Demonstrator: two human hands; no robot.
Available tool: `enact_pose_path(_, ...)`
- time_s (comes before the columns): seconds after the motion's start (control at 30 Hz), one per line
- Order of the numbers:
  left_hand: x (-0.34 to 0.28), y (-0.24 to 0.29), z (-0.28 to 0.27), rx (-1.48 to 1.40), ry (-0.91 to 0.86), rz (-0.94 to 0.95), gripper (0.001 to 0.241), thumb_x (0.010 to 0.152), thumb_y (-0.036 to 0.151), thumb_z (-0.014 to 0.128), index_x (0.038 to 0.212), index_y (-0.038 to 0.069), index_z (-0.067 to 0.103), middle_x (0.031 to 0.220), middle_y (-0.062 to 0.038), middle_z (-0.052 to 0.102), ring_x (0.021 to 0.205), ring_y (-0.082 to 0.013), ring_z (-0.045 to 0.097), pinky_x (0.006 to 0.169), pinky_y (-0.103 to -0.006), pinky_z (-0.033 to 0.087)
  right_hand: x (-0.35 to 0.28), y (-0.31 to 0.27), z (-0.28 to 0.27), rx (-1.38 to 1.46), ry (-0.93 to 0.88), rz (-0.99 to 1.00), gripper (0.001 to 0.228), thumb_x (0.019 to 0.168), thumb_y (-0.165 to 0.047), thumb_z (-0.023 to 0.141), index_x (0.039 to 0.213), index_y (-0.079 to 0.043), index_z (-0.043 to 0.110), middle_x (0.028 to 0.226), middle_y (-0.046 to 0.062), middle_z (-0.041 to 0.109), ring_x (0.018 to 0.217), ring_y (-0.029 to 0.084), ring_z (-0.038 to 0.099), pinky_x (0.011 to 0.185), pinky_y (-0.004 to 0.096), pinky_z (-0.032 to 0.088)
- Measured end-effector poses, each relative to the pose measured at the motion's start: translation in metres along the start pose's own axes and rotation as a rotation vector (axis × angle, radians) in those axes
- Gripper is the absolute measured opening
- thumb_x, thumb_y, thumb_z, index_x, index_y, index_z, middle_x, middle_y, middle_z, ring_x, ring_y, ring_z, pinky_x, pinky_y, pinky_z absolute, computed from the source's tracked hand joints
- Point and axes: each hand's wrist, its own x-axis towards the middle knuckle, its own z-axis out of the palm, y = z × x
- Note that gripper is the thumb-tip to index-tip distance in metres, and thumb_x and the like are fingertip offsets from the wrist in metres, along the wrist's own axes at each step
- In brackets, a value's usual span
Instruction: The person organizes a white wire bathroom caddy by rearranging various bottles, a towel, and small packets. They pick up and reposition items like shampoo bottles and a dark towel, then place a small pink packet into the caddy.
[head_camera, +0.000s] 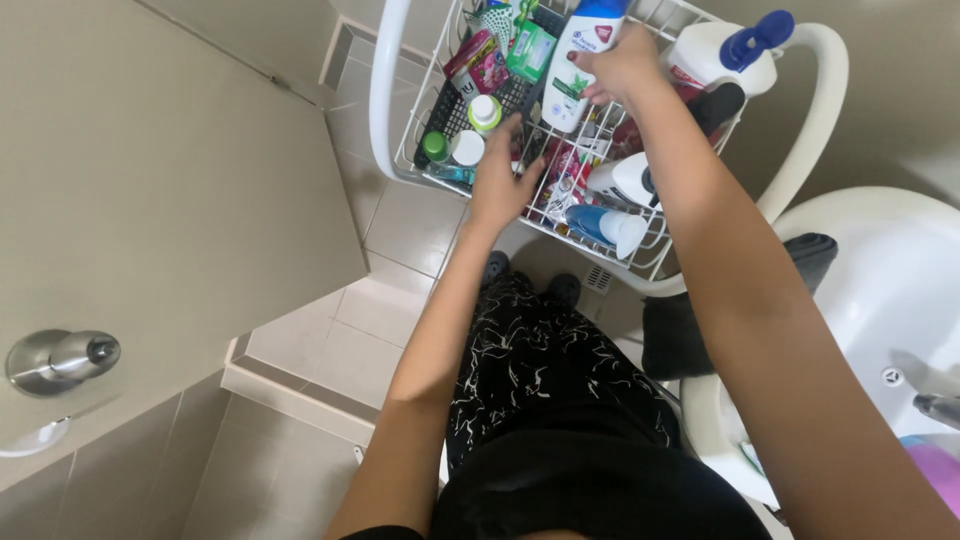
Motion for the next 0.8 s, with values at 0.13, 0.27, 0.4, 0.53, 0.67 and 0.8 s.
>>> enact_pose_path(0.13,-0.005,-0.006,0.002,0.013,-0.076,-0.071,0.069,0.086,0.013,0.079,0.145,0.0,0.046,0.135,-0.022,0.061,0.111,-0.0341,0.068,0.095,-0.0394,0.055,0.018,0.015,0.004,-0.071,-0.034,0.097,0.022,0.09,-0.018,0.083,0.103,-0.003,0.074,0.084,0.009,0.076,0.06,0.016,0.07,0.047,0.03,0.055)
enact_pose_path(0.27,-0.01,-0.019,0.004,-0.013,-0.086,-0.053,0.065,0.087,0.011,0.078,0.144,-0.001,0.048,0.135,-0.022,0.06,0.115,-0.0351,0.067,0.099,-0.0405,0.055,0.026,0.026,0.011,-0.103,0.008,0.084,0.032,0.086,-0.014,0.083,0.114,-0.008,0.069,0.091,0.007,0.077,0.064,0.016,0.074,0.048,0.031,0.058)
enact_pose_path(0.4,-0.014,-0.015,0.002,-0.057,-0.095,-0.048,0.061,0.089,0.009,0.077,0.142,-0.001,0.05,0.135,-0.022,0.061,0.118,-0.0356,0.066,0.1,-0.04,0.055,0.049,0.054,0.02,-0.025,0.15,0.022,0.052,0.076,-0.007,0.088,0.122,-0.009,0.062,0.1,0.005,0.078,0.07,0.017,0.078,0.049,0.032,0.061)
enact_pose_path(0.53,-0.016,-0.002,-0.002,-0.085,-0.131,-0.121,0.055,0.089,0.008,0.075,0.139,0.0,0.054,0.13,-0.018,0.063,0.109,-0.0305,0.069,0.092,-0.0372,0.058,0.069,0.079,0.021,-0.177,0.315,-0.171,0.065,0.073,-0.006,0.094,0.128,-0.009,0.06,0.109,0.005,0.076,0.095,0.018,0.077,0.076,0.033,0.061)
enact_pose_path(0.67,-0.019,0.003,-0.004,-0.105,-0.147,-0.079,0.049,0.091,0.008,0.073,0.137,0.003,0.056,0.13,-0.018,0.063,0.107,-0.0291,0.069,0.09,-0.0365,0.058,0.08,0.089,0.02,-0.15,0.362,-0.197,0.064,0.075,-0.005,0.093,0.13,-0.01,0.06,0.115,0.003,0.075,0.107,0.017,0.074,0.095,0.033,0.056)
enact_pose_path(0.8,-0.021,0.009,-0.008,-0.1,-0.154,-0.089,0.046,0.091,0.008,0.073,0.135,0.005,0.058,0.128,-0.018,0.065,0.107,-0.0319,0.069,0.092,-0.038,0.056,0.093,0.103,0.02,-0.111,0.415,-0.201,0.067,0.072,-0.001,0.09,0.13,-0.009,0.058,0.116,0.004,0.074,0.106,0.017,0.073,0.092,0.032,0.057)
